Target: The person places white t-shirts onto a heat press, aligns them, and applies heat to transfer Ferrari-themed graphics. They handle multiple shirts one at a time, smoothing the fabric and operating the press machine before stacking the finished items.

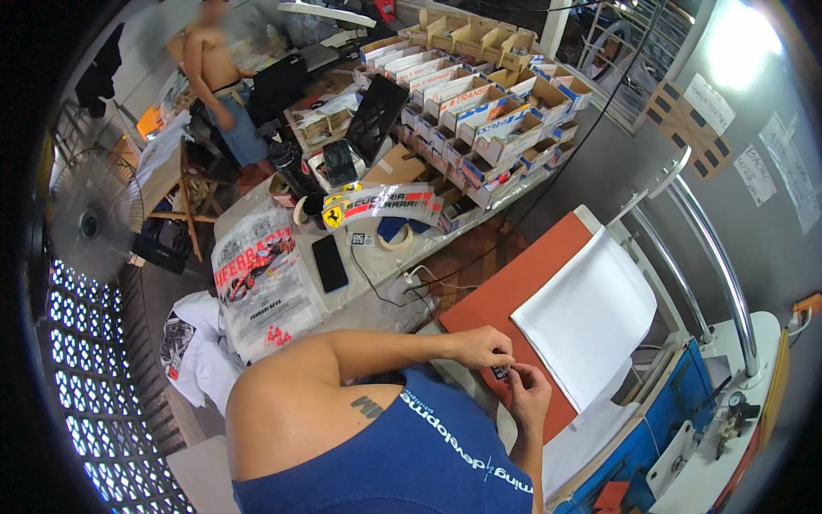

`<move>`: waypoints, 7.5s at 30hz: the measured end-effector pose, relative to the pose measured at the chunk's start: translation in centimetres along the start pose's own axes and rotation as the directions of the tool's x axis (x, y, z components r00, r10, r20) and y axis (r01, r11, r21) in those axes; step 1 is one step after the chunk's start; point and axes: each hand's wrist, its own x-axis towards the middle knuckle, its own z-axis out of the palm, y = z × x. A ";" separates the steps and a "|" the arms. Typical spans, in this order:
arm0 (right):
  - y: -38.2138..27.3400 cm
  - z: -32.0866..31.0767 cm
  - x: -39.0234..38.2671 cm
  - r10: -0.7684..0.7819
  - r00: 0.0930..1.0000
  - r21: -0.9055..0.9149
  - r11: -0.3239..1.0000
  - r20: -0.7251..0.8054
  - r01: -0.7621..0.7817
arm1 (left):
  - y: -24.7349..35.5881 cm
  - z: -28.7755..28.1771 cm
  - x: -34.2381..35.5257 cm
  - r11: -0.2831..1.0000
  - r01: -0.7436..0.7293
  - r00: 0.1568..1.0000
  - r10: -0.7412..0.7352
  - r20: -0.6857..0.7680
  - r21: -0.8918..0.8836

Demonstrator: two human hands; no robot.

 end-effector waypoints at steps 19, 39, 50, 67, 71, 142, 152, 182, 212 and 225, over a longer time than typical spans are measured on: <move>1.8 -2.1 1.0 -0.055 0.990 -0.028 0.998 -0.132 0.052 | 0.6 0.8 2.1 1.000 0.003 1.000 -0.003 -0.027 0.010; 2.1 -2.0 0.8 -0.082 0.992 -0.067 0.995 -0.097 0.076 | 0.3 1.3 1.4 0.999 0.017 1.000 -0.016 -0.020 0.051; 0.0 -2.9 1.1 -0.158 0.983 -0.394 0.913 -0.097 0.108 | 3.2 -9.9 -1.2 0.386 0.357 0.871 -0.466 -0.154 0.850; -0.9 -2.4 0.1 -0.150 0.989 -0.374 0.918 -0.016 0.133 | 5.1 -6.4 -2.3 0.364 0.307 0.786 -0.618 -0.019 0.879; -0.6 -2.7 0.5 -0.174 0.985 -0.341 0.927 -0.019 0.157 | 5.6 -6.8 -2.3 0.390 0.319 0.791 -0.611 -0.016 0.864; 5.7 -2.1 13.5 -0.649 0.750 -0.806 0.507 -0.124 0.305 | -6.2 -6.5 10.9 0.604 -0.361 0.864 0.503 0.011 0.711; 4.8 -1.5 14.5 -0.727 0.687 -0.820 0.392 0.001 0.416 | -8.0 -6.4 10.2 0.647 -0.362 0.849 0.527 -0.049 0.671; 6.3 -2.8 14.5 -0.678 0.726 -0.735 0.550 -0.116 0.396 | -5.6 -5.9 10.6 0.498 -0.317 0.890 0.449 0.073 0.807; 4.9 -1.9 14.8 -0.643 0.749 -0.764 0.560 -0.158 0.320 | -5.5 -6.0 10.7 0.498 -0.283 0.890 0.456 0.030 0.820; 5.4 -1.9 15.0 -0.640 0.752 -0.763 0.563 -0.159 0.318 | -5.3 -6.0 10.8 0.484 -0.279 0.891 0.453 0.036 0.829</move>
